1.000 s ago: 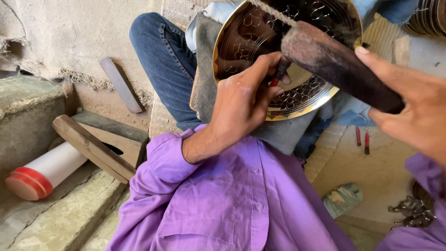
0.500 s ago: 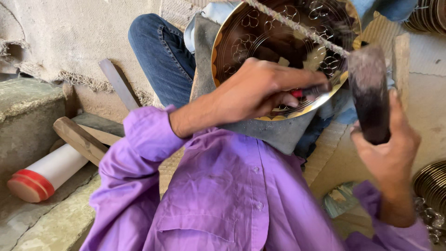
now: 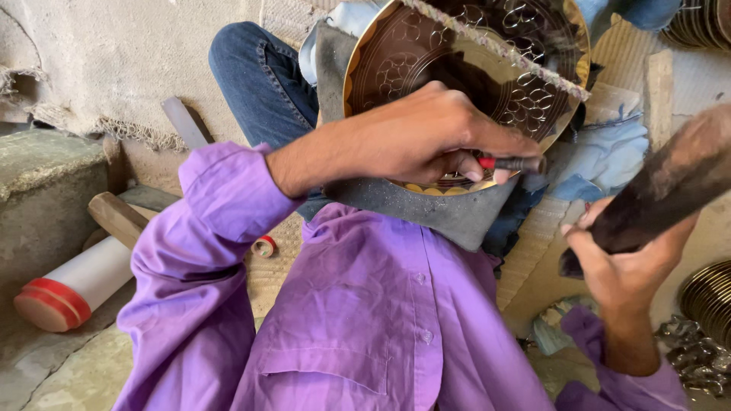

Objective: The person sits on the floor with a brass plate resting on a sandbag on their lap and hammers a small punch with a wooden mallet to emboss a decorative pattern into the plate, repositioning the punch across the design as they work.

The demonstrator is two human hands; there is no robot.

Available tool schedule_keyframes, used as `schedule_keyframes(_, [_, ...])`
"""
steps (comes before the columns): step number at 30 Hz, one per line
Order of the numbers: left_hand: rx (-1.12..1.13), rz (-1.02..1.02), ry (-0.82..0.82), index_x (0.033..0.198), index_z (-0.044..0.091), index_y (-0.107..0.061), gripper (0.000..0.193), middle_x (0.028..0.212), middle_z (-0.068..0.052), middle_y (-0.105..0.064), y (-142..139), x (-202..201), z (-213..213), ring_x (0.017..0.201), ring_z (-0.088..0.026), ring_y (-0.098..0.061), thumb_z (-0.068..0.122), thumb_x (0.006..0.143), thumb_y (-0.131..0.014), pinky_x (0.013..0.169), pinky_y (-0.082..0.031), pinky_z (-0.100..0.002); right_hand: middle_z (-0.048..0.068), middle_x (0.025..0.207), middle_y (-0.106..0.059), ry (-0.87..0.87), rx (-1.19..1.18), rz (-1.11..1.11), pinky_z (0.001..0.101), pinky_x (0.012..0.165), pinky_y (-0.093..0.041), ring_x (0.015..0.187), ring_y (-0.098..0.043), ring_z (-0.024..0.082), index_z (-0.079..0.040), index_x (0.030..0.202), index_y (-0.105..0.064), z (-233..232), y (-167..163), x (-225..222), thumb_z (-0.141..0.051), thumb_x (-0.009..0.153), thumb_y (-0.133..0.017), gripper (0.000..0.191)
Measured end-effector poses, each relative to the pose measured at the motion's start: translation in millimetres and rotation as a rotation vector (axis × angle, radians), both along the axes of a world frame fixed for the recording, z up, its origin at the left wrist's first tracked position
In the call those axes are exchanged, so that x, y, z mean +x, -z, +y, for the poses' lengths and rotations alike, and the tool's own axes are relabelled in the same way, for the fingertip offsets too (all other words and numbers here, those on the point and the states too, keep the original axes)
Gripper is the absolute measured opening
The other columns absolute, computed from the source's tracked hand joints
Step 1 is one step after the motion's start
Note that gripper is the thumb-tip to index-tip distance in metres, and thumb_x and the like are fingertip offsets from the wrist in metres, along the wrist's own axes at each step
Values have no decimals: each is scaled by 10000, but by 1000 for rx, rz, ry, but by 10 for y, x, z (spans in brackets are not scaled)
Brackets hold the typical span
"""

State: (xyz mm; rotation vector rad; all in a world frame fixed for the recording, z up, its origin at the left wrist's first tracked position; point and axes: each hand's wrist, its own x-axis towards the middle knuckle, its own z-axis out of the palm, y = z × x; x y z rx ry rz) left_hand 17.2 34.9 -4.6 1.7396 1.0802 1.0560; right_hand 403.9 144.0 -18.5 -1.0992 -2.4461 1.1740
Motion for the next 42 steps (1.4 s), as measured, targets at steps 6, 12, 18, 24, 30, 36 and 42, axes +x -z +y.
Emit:
schedule_keyframes(6, [-96,-10,-455,1448,119,-577,549,1168,-83,-755,-61,239,-342,1048,-275,-767,9,931,-725,845,-593,-381,144,1019,-715,-180,91,-151,304,847,-584,861,-705,174,7,1502,-440,384,-388,-585,59,925,-798,681])
schedule_keyframes(12, [-198,27,-823,1449,123,-553,488,1075,-96,-730,-158,476,-504,960,-274,-752,29,1006,-735,804,-590,-330,239,1185,-675,-427,75,-183,382,915,-562,1059,-697,286,2,1544,-453,717,-634,-1111,101,781,-782,837])
schedule_keyframes(18, [-242,-130,-974,1422,93,-531,438,1084,-44,-756,-215,629,-545,989,-136,-796,-24,1029,-685,781,-636,-239,208,1232,-612,-529,-176,-91,359,893,-537,1116,-646,254,-41,1595,-381,893,-812,-1599,137,753,-637,898])
schedule_keyframes(24, [-245,-91,-1030,1396,68,-505,414,1059,-29,-740,-232,643,-547,954,-119,-782,13,1041,-709,777,-633,-226,204,955,-665,-537,-23,-474,397,698,-530,762,-678,298,-135,1600,-467,967,-878,-1729,185,788,-657,893])
schedule_keyframes(30, [-392,-240,-871,1314,52,-527,447,1150,-48,-767,-214,472,-519,814,-150,-780,49,929,-753,691,-603,-291,251,1084,-680,-558,144,-241,413,762,-548,872,-692,349,-44,1548,-463,819,-836,-1592,154,712,-704,893])
schedule_keyframes(36, [-64,-74,-504,1404,117,-533,473,1206,-92,-724,-63,254,-400,1052,-282,-758,95,997,-772,865,-603,-351,284,1205,-687,-356,383,-93,386,889,-582,1000,-718,337,-12,1601,-425,461,-471,-902,115,805,-807,892])
schedule_keyframes(42, [-126,-36,-301,1440,119,-575,515,1113,-103,-753,44,120,-282,985,-334,-746,166,965,-770,798,-571,-423,107,1004,-645,158,-197,168,264,860,-575,892,-655,138,-12,1599,-358,30,-219,-254,128,989,-791,761])
